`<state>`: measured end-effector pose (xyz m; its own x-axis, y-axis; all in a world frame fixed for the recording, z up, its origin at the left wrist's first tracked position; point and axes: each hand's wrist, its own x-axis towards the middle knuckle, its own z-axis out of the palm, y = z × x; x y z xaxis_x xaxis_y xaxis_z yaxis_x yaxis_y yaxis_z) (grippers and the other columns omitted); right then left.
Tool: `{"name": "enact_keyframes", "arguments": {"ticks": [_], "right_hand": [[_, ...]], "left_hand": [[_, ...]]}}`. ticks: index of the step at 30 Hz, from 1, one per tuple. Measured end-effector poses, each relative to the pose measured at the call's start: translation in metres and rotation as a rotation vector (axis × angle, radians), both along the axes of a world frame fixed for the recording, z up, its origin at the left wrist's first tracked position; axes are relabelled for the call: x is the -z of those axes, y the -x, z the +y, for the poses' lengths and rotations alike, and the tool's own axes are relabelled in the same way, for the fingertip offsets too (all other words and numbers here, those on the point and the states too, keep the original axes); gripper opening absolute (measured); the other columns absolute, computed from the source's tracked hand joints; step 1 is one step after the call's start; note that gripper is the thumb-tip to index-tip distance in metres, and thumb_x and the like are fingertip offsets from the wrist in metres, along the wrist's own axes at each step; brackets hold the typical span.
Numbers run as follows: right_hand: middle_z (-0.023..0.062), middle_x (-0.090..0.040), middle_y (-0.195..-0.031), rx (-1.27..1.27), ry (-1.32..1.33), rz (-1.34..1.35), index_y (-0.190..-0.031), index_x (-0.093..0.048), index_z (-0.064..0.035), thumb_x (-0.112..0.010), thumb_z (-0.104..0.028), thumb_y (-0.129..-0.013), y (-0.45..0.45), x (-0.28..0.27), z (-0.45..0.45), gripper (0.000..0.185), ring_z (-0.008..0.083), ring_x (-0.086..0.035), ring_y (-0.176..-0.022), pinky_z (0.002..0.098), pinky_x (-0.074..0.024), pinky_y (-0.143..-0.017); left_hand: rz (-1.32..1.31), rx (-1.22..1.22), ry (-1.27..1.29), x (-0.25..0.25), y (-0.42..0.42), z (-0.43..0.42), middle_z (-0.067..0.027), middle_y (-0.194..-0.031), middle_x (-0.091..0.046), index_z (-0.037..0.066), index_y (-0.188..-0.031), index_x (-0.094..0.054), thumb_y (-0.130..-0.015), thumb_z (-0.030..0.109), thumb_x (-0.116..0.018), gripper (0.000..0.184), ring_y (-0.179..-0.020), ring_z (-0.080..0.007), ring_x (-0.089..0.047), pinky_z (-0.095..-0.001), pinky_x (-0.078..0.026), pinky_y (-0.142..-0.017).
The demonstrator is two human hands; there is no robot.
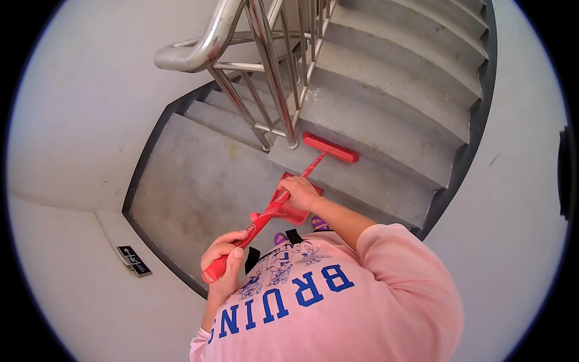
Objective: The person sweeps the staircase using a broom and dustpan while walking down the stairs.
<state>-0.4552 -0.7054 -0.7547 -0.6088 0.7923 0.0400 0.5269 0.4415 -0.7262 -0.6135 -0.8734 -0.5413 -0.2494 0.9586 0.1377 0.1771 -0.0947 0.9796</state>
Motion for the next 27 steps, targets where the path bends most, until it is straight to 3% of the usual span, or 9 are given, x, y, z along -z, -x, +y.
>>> {"name": "enact_keyframes", "arguments": {"ticks": [8,21,27], "right_hand": [[0.0079,-0.061,-0.086,-0.086,-0.012,-0.02,-0.085,-0.059,-0.0111,-0.067,-0.013,-0.07,0.009,-0.011,-0.011,0.017,0.0286,-0.057,-0.089,0.0404,-0.0434,-0.077],[0.01,-0.061,-0.079,-0.195,0.099,0.223,-0.082,-0.057,-0.0093,-0.066,-0.013,-0.073,0.037,-0.058,-0.056,0.014,0.032,-0.057,-0.082,0.0431,-0.0433,-0.071],[0.0095,-0.062,-0.085,-0.259,0.186,0.129,-0.092,-0.058,-0.009,-0.067,-0.017,-0.074,0.03,-0.097,-0.064,0.021,0.0303,-0.058,-0.086,0.0421,-0.0439,-0.074]], "left_hand": [[0.122,-0.053,0.056,-0.031,0.005,-0.012,-0.0181,-0.092,-0.066,-0.001,-0.07,-0.059,-0.082,0.019,-0.064,0.023,-0.08,-0.0215,-0.063,-0.0316,-0.048,-0.071],[0.285,-0.016,-0.213,-0.094,0.02,-0.017,-0.0132,-0.071,-0.065,0.004,-0.061,-0.054,-0.08,0.039,-0.066,0.041,-0.065,-0.0235,-0.064,-0.0323,-0.049,-0.058],[0.292,0.099,-0.403,-0.105,0.025,-0.009,-0.0063,-0.061,-0.06,0.008,-0.066,-0.052,-0.079,0.045,-0.068,0.042,-0.056,-0.0211,-0.063,-0.0295,-0.047,-0.051]]}}
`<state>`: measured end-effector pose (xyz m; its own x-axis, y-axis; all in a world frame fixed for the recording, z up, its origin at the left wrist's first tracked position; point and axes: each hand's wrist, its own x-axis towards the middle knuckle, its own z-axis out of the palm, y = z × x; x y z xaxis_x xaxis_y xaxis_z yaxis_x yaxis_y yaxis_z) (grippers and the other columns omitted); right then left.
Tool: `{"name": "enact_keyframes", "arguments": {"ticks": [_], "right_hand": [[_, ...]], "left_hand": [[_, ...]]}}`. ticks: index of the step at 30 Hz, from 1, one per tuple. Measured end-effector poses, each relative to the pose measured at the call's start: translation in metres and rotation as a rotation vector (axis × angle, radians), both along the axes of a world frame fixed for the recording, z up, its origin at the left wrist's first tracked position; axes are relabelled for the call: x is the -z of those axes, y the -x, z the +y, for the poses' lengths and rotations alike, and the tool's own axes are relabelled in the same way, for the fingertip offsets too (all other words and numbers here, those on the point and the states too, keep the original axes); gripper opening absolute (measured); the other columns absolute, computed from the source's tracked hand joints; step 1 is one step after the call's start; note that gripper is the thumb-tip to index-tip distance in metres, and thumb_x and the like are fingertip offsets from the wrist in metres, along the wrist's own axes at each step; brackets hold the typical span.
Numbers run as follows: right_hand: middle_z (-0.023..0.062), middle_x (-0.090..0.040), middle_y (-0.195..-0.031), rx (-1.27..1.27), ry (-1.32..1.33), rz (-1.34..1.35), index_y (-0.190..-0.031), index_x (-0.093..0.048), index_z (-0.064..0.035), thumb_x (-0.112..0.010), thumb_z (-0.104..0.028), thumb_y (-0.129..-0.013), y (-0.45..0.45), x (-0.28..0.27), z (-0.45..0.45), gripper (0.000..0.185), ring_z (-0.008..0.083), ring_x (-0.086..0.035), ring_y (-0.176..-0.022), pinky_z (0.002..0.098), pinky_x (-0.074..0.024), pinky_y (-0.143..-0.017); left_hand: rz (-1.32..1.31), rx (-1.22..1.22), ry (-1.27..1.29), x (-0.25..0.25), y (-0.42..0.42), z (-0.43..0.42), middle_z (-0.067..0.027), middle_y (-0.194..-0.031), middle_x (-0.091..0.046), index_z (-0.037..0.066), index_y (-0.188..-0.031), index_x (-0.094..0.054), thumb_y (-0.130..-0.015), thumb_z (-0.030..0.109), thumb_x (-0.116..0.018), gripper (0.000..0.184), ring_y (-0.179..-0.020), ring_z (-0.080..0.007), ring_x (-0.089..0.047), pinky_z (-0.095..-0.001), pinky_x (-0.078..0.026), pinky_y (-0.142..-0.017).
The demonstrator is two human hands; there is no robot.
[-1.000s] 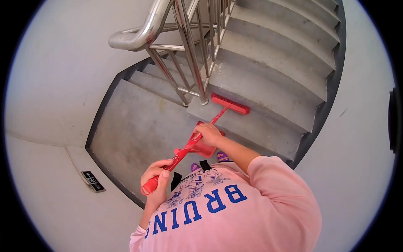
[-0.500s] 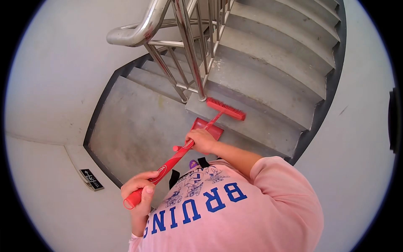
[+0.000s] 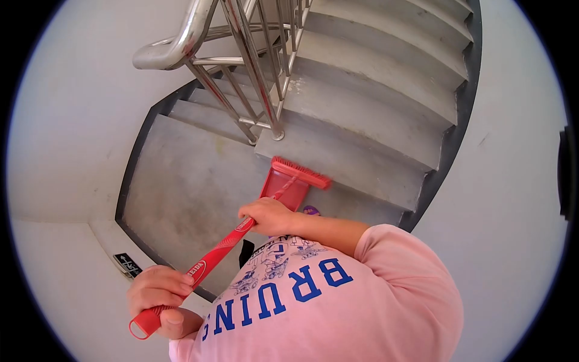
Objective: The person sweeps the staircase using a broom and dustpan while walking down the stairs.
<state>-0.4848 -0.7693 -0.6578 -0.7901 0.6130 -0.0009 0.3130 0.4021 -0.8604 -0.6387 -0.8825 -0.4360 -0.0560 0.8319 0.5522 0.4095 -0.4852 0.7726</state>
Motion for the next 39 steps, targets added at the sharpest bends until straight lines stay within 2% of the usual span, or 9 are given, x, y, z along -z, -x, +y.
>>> {"name": "enact_keyframes", "arguments": {"ticks": [3,7,12,15,21,24,31,33,39], "right_hand": [[0.0095,-0.061,-0.079,0.052,-0.043,0.026,-0.085,-0.056,-0.0088,-0.065,-0.018,-0.075,-0.018,-0.023,-0.003,0.016,0.0309,-0.059,-0.08,0.043,-0.0434,-0.069],[0.0092,-0.062,-0.08,0.224,-0.104,-0.009,-0.082,-0.057,-0.0092,-0.065,-0.02,-0.074,-0.052,-0.022,0.003,0.016,0.0306,-0.059,-0.081,0.0428,-0.0438,-0.07],[0.0089,-0.063,-0.08,0.384,-0.243,-0.18,-0.082,-0.058,-0.0096,-0.066,-0.02,-0.072,-0.099,0.066,0.009,0.017,0.0306,-0.058,-0.08,0.0422,-0.0437,-0.071],[0.0086,-0.063,-0.08,0.444,-0.149,-0.035,-0.082,-0.058,-0.0104,-0.067,-0.02,-0.072,-0.098,0.077,0.001,0.017,0.0306,-0.058,-0.079,0.0419,-0.0437,-0.071],[0.0077,-0.063,-0.084,0.341,-0.073,-0.192,-0.089,-0.059,-0.0114,-0.065,-0.014,-0.074,-0.07,0.069,-0.005,0.016,0.0294,-0.058,-0.087,0.0398,-0.0443,-0.077],[0.0098,-0.064,-0.078,0.321,-0.139,-0.082,-0.08,-0.06,-0.012,-0.067,-0.019,-0.073,-0.054,0.071,-0.008,0.012,0.0315,-0.059,-0.077,0.0424,-0.0445,-0.069],[0.01,-0.063,-0.081,0.212,-0.038,-0.058,-0.084,-0.061,-0.0111,-0.064,-0.015,-0.074,-0.009,0.043,-0.02,0.011,0.0312,-0.059,-0.082,0.0421,-0.045,-0.073],[0.0082,-0.062,-0.086,0.15,0.014,-0.086,-0.09,-0.06,-0.0113,-0.063,-0.014,-0.075,0.0,0.038,-0.025,0.016,0.03,-0.057,-0.088,0.0407,-0.0442,-0.079],[0.0109,-0.062,-0.08,0.118,-0.04,0.022,-0.086,-0.06,-0.0095,-0.064,-0.014,-0.074,0.02,0.023,-0.047,0.014,0.0318,-0.059,-0.083,0.0426,-0.0457,-0.072]], "left_hand": [[0.005,0.211,-0.012,-0.009,0.013,0.007,-0.0063,-0.061,-0.06,0.009,-0.066,-0.053,-0.078,0.046,-0.068,0.042,-0.057,-0.0208,-0.063,-0.029,-0.046,-0.049],[-0.146,0.152,0.045,0.002,-0.004,0.018,-0.0077,-0.063,-0.062,0.007,-0.063,-0.053,-0.073,0.041,-0.074,0.041,-0.058,-0.0233,-0.064,-0.0312,-0.049,-0.052],[-0.272,0.356,0.518,0.06,-0.018,0.033,-0.0147,-0.083,-0.064,0.001,-0.073,-0.06,-0.076,0.017,-0.069,0.019,-0.09,-0.031,-0.062,-0.0416,-0.048,-0.08],[-0.269,0.403,0.505,0.074,-0.014,0.027,-0.0137,-0.087,-0.063,0.001,-0.073,-0.06,-0.077,0.015,-0.068,0.016,-0.093,-0.0303,-0.061,-0.0416,-0.046,-0.084],[-0.291,0.309,0.527,0.07,0.006,0.011,-0.0144,-0.083,-0.063,0.001,-0.072,-0.06,-0.076,0.015,-0.067,0.016,-0.091,-0.0307,-0.061,-0.0408,-0.047,-0.082],[-0.28,0.27,0.512,0.06,0.014,0.003,-0.0148,-0.081,-0.063,0.001,-0.07,-0.06,-0.073,0.016,-0.068,0.017,-0.088,-0.031,-0.062,-0.041,-0.048,-0.081],[-0.188,0.171,0.349,0.033,0.032,-0.016,-0.0122,-0.071,-0.063,0.002,-0.065,-0.06,-0.07,0.018,-0.069,0.019,-0.076,-0.0297,-0.064,-0.0398,-0.049,-0.073],[-0.113,0.181,0.28,0.029,0.038,-0.023,-0.0103,-0.069,-0.063,0.003,-0.066,-0.06,-0.07,0.021,-0.07,0.021,-0.073,-0.0285,-0.064,-0.0385,-0.049,-0.07],[0.084,0.313,0.108,0.016,0.054,-0.038,-0.0066,-0.07,-0.065,0.008,-0.07,-0.06,-0.067,0.03,-0.077,0.028,-0.07,-0.024,-0.066,-0.036,-0.049,-0.067]]}}
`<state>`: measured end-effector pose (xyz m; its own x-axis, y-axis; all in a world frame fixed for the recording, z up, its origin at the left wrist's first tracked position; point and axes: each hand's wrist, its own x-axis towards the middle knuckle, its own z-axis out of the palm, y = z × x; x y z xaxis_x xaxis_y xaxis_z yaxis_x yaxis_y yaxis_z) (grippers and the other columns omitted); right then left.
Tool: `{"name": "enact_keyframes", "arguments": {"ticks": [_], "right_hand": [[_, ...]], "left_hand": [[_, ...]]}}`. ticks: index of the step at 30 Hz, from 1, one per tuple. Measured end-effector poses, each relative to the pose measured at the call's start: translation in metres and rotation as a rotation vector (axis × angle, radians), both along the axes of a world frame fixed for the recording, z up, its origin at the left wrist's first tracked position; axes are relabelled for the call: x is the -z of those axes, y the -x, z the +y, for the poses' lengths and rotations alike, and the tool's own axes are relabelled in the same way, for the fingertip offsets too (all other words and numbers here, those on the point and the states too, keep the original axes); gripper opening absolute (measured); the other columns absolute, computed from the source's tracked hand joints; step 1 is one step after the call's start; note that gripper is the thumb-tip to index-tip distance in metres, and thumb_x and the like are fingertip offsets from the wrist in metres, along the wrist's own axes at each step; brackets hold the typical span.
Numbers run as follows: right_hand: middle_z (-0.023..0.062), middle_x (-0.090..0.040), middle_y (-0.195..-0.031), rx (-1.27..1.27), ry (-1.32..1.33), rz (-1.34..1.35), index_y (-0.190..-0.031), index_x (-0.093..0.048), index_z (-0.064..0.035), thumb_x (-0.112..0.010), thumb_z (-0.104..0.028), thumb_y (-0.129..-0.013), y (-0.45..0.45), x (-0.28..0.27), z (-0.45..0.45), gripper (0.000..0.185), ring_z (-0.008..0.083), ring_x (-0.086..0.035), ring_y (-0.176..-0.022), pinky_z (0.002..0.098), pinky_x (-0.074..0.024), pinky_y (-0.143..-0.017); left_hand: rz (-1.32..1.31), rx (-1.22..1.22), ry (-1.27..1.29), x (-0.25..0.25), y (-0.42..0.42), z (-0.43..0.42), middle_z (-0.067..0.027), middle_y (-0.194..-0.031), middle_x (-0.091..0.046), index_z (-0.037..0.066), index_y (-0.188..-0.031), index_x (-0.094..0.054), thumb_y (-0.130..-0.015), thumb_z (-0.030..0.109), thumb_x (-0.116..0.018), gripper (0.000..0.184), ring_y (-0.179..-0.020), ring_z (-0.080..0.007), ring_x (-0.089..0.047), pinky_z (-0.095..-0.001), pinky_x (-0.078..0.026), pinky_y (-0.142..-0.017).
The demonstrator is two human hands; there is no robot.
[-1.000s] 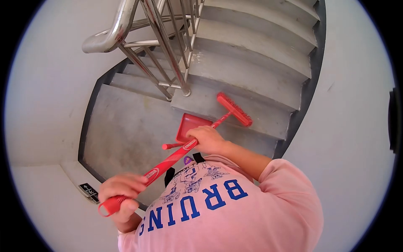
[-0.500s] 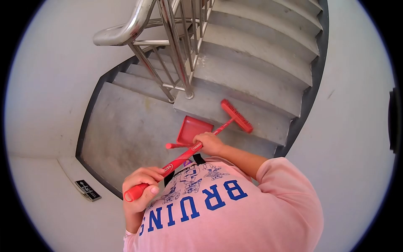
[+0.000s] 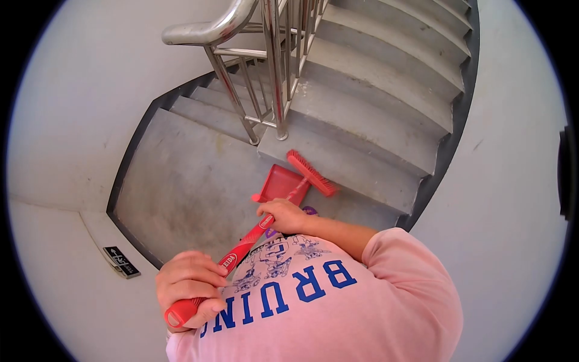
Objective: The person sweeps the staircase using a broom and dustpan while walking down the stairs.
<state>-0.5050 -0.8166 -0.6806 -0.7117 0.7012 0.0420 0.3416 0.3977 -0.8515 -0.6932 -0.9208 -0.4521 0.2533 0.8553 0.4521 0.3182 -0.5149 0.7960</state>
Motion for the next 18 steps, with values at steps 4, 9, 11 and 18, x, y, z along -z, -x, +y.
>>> {"name": "enact_keyframes", "arguments": {"ticks": [4,9,11,18], "right_hand": [[0.0108,-0.062,-0.084,-0.008,0.036,-0.012,-0.094,-0.059,-0.0099,-0.065,-0.014,-0.074,0.009,-0.013,-0.027,0.021,0.0312,-0.059,-0.084,0.0418,-0.0455,-0.074],[0.0098,-0.062,-0.085,0.032,0.164,-0.117,-0.094,-0.059,-0.0119,-0.066,-0.016,-0.074,-0.01,-0.04,-0.063,0.022,0.03,-0.059,-0.084,0.0411,-0.0447,-0.072],[0.0099,-0.062,-0.084,0.085,0.081,-0.047,-0.095,-0.059,-0.0118,-0.066,-0.017,-0.074,-0.028,-0.036,-0.075,0.022,0.0297,-0.059,-0.084,0.041,-0.0448,-0.071],[0.0088,-0.061,-0.083,0.418,0.092,0.074,-0.092,-0.059,-0.011,-0.067,-0.01,-0.071,-0.107,0.0,-0.124,0.023,0.0304,-0.058,-0.084,0.0413,-0.044,-0.072]], "left_hand": [[0.062,0.327,-0.126,-0.014,0.022,0.003,-0.0048,-0.072,-0.066,0.01,-0.075,-0.061,-0.065,0.031,-0.081,0.031,-0.073,-0.0212,-0.067,-0.0334,-0.05,-0.065],[0.021,0.36,-0.12,-0.028,0.015,-0.002,-0.0042,-0.071,-0.066,0.011,-0.078,-0.059,-0.067,0.035,-0.08,0.034,-0.07,-0.0204,-0.067,-0.031,-0.051,-0.063],[-0.024,0.316,-0.099,-0.024,-0.004,-0.004,-0.0058,-0.069,-0.066,0.009,-0.08,-0.058,-0.07,0.035,-0.078,0.034,-0.069,-0.0209,-0.067,-0.0307,-0.051,-0.059],[0.096,0.447,-0.024,-0.004,-0.085,-0.014,-0.0094,-0.081,-0.065,0.006,-0.086,-0.058,-0.069,0.027,-0.078,0.034,-0.076,-0.0255,-0.067,-0.0319,-0.052,-0.058]]}}
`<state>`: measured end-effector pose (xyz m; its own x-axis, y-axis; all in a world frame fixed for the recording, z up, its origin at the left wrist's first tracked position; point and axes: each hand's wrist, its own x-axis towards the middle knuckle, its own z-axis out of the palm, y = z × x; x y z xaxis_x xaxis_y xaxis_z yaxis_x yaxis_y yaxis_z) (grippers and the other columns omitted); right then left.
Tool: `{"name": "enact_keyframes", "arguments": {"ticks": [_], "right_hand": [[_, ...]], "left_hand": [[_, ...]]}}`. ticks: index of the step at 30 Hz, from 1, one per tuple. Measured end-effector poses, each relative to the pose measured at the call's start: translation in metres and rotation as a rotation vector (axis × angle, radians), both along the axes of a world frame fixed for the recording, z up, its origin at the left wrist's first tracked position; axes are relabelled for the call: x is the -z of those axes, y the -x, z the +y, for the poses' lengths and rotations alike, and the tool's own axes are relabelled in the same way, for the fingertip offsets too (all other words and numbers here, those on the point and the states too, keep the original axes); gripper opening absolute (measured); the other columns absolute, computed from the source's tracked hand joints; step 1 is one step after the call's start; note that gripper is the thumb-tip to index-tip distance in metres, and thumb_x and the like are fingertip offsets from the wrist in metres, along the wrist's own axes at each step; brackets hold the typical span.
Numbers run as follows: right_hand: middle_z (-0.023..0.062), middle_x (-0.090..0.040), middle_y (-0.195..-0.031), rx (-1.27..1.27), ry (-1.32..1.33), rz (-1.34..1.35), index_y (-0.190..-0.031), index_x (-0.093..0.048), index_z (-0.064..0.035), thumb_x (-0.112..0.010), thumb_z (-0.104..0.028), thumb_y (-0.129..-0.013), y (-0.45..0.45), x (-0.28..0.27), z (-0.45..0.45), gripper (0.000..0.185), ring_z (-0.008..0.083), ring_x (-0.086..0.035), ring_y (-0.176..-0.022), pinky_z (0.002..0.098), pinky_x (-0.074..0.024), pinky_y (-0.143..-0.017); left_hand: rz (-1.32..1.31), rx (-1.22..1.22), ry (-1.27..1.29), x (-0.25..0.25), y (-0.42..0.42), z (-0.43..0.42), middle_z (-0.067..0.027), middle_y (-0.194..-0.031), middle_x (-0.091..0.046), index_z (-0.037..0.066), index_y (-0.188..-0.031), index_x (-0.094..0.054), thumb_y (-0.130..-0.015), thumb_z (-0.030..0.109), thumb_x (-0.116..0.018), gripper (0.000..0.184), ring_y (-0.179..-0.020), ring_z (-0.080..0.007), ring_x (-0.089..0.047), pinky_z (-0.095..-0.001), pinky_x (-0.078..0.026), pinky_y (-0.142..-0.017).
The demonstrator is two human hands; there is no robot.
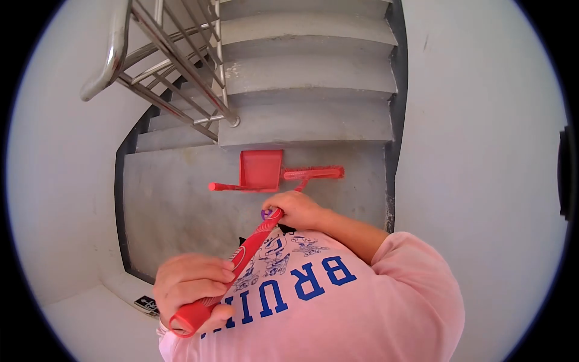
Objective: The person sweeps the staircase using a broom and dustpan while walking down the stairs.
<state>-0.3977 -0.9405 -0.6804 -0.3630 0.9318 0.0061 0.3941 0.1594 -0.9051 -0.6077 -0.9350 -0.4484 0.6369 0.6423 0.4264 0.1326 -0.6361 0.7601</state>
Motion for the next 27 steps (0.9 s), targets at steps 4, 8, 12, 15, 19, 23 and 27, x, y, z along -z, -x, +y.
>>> {"name": "enact_keyframes", "arguments": {"ticks": [4,8,12,15,19,23,27], "right_hand": [[0.0084,-0.06,-0.089,0.309,-0.148,-0.088,-0.098,-0.058,-0.0104,-0.069,-0.01,-0.07,-0.053,0.034,-0.023,0.03,0.0308,-0.057,-0.087,0.0404,-0.0434,-0.077],[0.0118,-0.056,-0.098,0.681,-0.16,-0.23,-0.107,-0.054,-0.0084,-0.07,-0.011,-0.069,-0.105,0.089,-0.058,0.041,0.0327,-0.055,-0.09,0.0402,-0.0437,-0.078],[0.0149,-0.053,-0.101,0.779,-0.099,-0.181,-0.112,-0.051,-0.0058,-0.07,-0.011,-0.07,-0.136,0.059,-0.124,0.047,0.0322,-0.055,-0.09,0.0398,-0.0449,-0.075],[0.0139,-0.053,-0.102,0.808,0.108,0.122,-0.117,-0.05,-0.0056,-0.071,-0.014,-0.074,-0.143,0.023,-0.184,0.048,0.029,-0.056,-0.092,0.0361,-0.0462,-0.078],[0.013,-0.053,-0.106,1.031,0.136,0.459,-0.119,-0.05,-0.0055,-0.069,-0.014,-0.078,-0.118,-0.017,-0.235,0.046,0.0247,-0.055,-0.095,0.0319,-0.0455,-0.082],[0.0124,-0.053,-0.107,1.216,-0.02,0.101,-0.115,-0.052,-0.0041,-0.069,-0.014,-0.079,-0.097,-0.045,-0.257,0.042,0.0216,-0.056,-0.093,0.0308,-0.0451,-0.081],[0.0109,-0.056,-0.101,1.503,0.008,0.235,-0.11,-0.055,-0.003,-0.069,-0.012,-0.078,-0.055,-0.058,-0.26,0.036,0.0213,-0.055,-0.088,0.029,-0.0442,-0.078]], "left_hand": [[0.132,0.206,-0.108,0.019,-0.075,-0.003,-0.0098,-0.085,-0.064,0.007,-0.087,-0.057,-0.069,0.027,-0.079,0.036,-0.076,-0.0264,-0.066,-0.0326,-0.051,-0.062],[0.159,0.259,-0.248,0.082,-0.161,-0.027,-0.0046,-0.085,-0.06,0.01,-0.09,-0.06,-0.066,0.015,-0.076,0.029,-0.074,-0.023,-0.062,-0.0296,-0.048,-0.057],[0.245,0.524,-0.217,0.13,-0.209,-0.055,-0.0053,-0.086,-0.058,0.012,-0.096,-0.06,-0.068,0.015,-0.075,0.032,-0.072,-0.0225,-0.06,-0.0307,-0.047,-0.057],[0.351,0.679,-0.07,0.142,-0.233,-0.073,-0.0067,-0.092,-0.057,0.013,-0.102,-0.059,-0.072,0.014,-0.073,0.033,-0.077,-0.0238,-0.06,-0.0314,-0.048,-0.06],[0.405,0.724,0.328,0.188,-0.24,-0.069,-0.0108,-0.11,-0.054,0.009,-0.114,-0.055,-0.077,0.009,-0.065,0.038,-0.092,-0.0232,-0.059,-0.0327,-0.05,-0.072],[0.556,0.577,0.833,0.296,-0.236,-0.052,-0.0155,-0.124,-0.049,0.004,-0.129,-0.043,-0.087,0.028,-0.06,0.051,-0.099,-0.0252,-0.058,-0.0349,-0.05,-0.078],[0.924,0.45,1.523,0.31,-0.258,-0.041,-0.0194,-0.126,-0.047,0.006,-0.134,-0.034,-0.087,0.057,-0.049,0.071,-0.102,-0.0305,-0.056,-0.0389,-0.048,-0.08]]}}
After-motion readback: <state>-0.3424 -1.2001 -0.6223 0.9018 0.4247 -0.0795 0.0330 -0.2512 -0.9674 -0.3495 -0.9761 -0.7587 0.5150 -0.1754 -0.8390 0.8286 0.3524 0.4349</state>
